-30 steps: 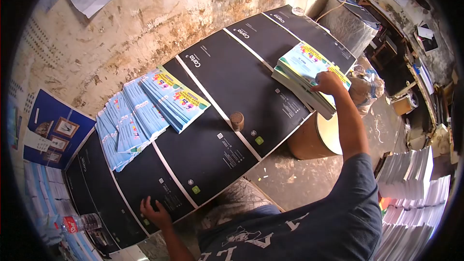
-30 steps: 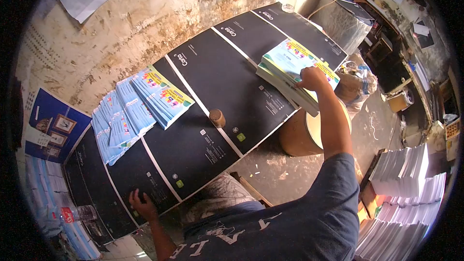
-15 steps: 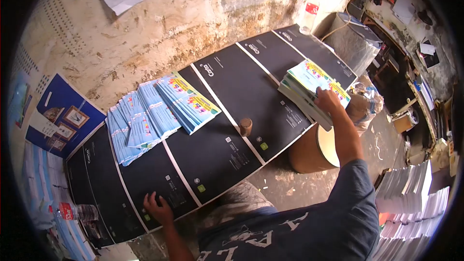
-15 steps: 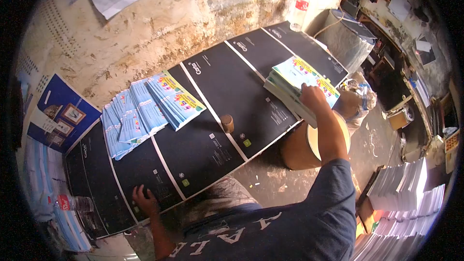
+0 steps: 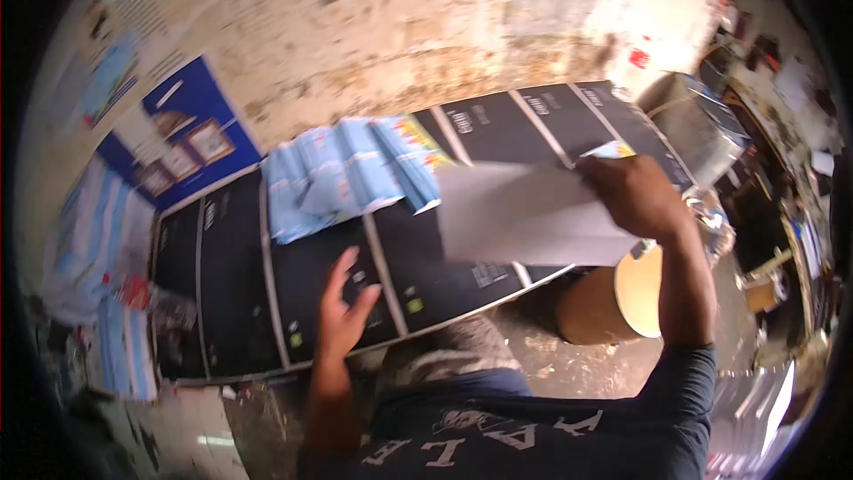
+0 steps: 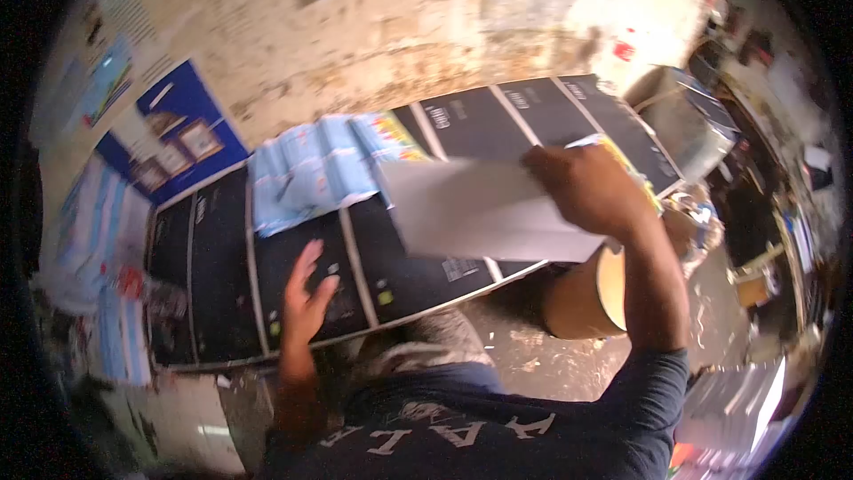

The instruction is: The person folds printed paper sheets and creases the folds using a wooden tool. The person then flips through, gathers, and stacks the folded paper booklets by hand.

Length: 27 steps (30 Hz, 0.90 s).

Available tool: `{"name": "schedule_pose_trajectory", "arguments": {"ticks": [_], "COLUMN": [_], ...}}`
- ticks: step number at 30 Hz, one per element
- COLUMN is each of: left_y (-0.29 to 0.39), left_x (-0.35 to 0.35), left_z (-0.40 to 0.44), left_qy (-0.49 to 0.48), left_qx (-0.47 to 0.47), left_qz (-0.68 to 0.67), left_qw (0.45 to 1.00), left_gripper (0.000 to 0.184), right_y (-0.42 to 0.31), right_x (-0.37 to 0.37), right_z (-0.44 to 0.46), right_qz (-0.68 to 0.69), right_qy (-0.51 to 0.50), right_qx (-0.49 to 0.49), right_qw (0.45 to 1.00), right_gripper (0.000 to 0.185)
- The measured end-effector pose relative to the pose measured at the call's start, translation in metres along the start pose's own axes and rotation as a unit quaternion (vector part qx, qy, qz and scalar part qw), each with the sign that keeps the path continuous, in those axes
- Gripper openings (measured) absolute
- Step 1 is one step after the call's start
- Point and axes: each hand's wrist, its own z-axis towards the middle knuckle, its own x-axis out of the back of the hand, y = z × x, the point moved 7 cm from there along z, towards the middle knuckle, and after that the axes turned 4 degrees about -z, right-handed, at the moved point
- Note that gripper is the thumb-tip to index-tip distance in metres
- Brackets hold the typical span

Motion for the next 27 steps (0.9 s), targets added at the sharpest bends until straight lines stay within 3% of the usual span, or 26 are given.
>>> {"name": "schedule_pose_trajectory", "arguments": {"ticks": [1, 2, 3, 5, 6, 7, 10, 13, 15, 16, 18, 19, 21, 23, 24, 25, 27], "left_y": [0.001, 0.005, 0.0, -0.038, -0.031, -0.051, -0.08, -0.098, -0.104, -0.111, -0.113, -0.111, -0.093, -0.095, -0.102, -0.108, -0.113], "left_x": [-0.005, -0.002, 0.006, 0.039, 0.056, 0.07, 0.083, 0.086, 0.087, 0.087, 0.07, 0.064, 0.06, 0.067, 0.07, 0.069, 0.068], "left_z": [0.003, 0.003, 0.001, -0.015, -0.024, -0.035, -0.059, -0.064, -0.07, -0.074, -0.082, -0.084, -0.077, -0.075, -0.075, -0.074, -0.073], "left_qy": [-0.023, -0.048, -0.059, -0.072, -0.037, -0.009, 0.008, 0.049, 0.074, 0.049, 0.09, 0.132, 0.129, 0.065, 0.072, 0.076, 0.1], "left_qx": [-0.019, -0.025, 0.006, 0.128, 0.112, 0.097, 0.143, 0.134, 0.17, 0.174, 0.145, 0.117, 0.105, 0.159, 0.176, 0.177, 0.128], "left_qz": [-0.068, -0.039, -0.026, -0.044, -0.038, -0.064, -0.002, -0.039, -0.056, -0.039, -0.08, -0.117, -0.109, -0.031, -0.066, -0.064, -0.083], "left_qw": [0.997, 0.998, 0.998, 0.988, 0.992, 0.993, 0.99, 0.989, 0.981, 0.983, 0.982, 0.977, 0.98, 0.985, 0.979, 0.979, 0.983], "left_gripper": [0.073, 0.077, 0.061, 0.041, 0.029, 0.029, 0.028, 0.027, 0.027, 0.032, 0.035, 0.038, 0.042, 0.039, 0.035, 0.035, 0.031], "right_y": [-0.036, -0.072, -0.099, -0.152, -0.169, -0.186, -0.204, -0.165, -0.103, -0.094, -0.071, -0.099, -0.1, -0.088, -0.091, -0.09, -0.083], "right_x": [-0.016, -0.032, -0.057, -0.084, -0.097, -0.115, -0.164, -0.166, -0.177, -0.201, -0.263, -0.277, -0.301, -0.326, -0.312, -0.314, -0.32], "right_z": [0.017, 0.03, 0.042, 0.054, 0.06, 0.065, 0.066, 0.057, 0.043, 0.035, 0.004, -0.001, -0.011, -0.007, -0.008, -0.006, -0.005], "right_qz": [0.058, 0.085, 0.078, 0.075, 0.114, 0.072, 0.098, 0.143, 0.313, 0.309, 0.54, 0.441, 0.564, 0.627, 0.657, 0.659, 0.592], "right_qy": [-0.016, -0.009, -0.062, -0.032, 0.017, -0.056, -0.097, -0.042, -0.046, -0.046, 0.061, -0.022, -0.009, -0.097, -0.086, -0.088, -0.088], "right_qx": [0.052, 0.118, 0.148, 0.2, 0.233, 0.231, 0.233, 0.187, 0.008, 0.008, -0.095, -0.054, -0.12, -0.116, -0.135, -0.132, -0.156], "right_qw": [0.997, 0.989, 0.984, 0.976, 0.966, 0.969, 0.963, 0.971, 0.949, 0.95, 0.834, 0.895, 0.817, 0.764, 0.736, 0.735, 0.786], "right_gripper": [0.022, 0.023, 0.024, 0.023, 0.025, 0.027, 0.031, 0.034, 0.061, 0.061, 0.085, 0.092, 0.071, 0.057, 0.039, 0.039, 0.036]}}
